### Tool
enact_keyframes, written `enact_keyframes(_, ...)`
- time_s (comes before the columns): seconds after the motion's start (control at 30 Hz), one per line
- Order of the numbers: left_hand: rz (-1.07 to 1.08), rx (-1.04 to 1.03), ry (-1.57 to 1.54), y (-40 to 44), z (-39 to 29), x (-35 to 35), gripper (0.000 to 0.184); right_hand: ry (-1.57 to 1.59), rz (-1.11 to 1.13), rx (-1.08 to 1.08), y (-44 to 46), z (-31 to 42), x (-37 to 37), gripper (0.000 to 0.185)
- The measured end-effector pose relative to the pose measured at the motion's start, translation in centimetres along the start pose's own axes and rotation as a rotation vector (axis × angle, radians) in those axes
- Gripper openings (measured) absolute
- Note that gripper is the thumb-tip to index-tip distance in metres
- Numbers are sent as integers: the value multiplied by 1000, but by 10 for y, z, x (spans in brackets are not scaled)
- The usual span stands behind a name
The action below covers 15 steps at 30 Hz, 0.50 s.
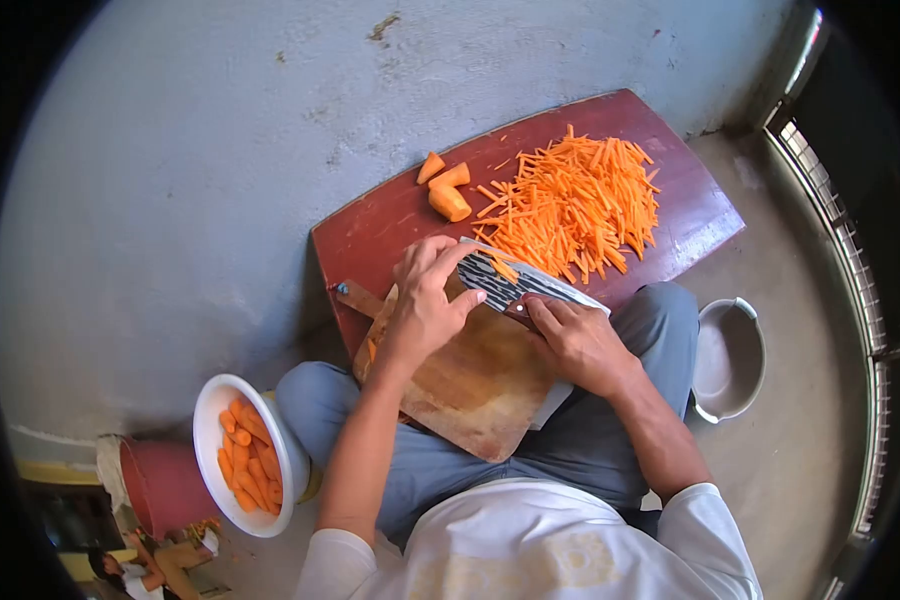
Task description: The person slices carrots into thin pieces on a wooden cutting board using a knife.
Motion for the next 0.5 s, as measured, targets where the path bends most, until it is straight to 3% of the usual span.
enact_keyframes(0.1,180,10,88,37,12,-25,69,-66,-50,0,-7,-11,5,39)
enact_keyframes(0.13,238,-3,20,50,18,-33,81,-73,-52,1,-10,-14,7,39)
enact_keyframes(0.27,301,-38,-30,73,15,-62,88,-29,-103,64,-6,-6,20,39)
enact_keyframes(0.4,159,-96,250,98,18,-77,83,-29,-47,-97,-17,-26,9,37)
enact_keyframes(0.5,10,-144,257,120,27,-71,78,13,-52,-139,-18,-38,11,39)
Point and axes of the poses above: each hand's wrist, its own y-axis towards the middle knuckle, its own x-axis out of the back of the hand, z = x × y, the point moved 10 cm from there along y, towards the middle knuckle, and after that the axes turned 4 degrees about x, right-handed, at the moved point
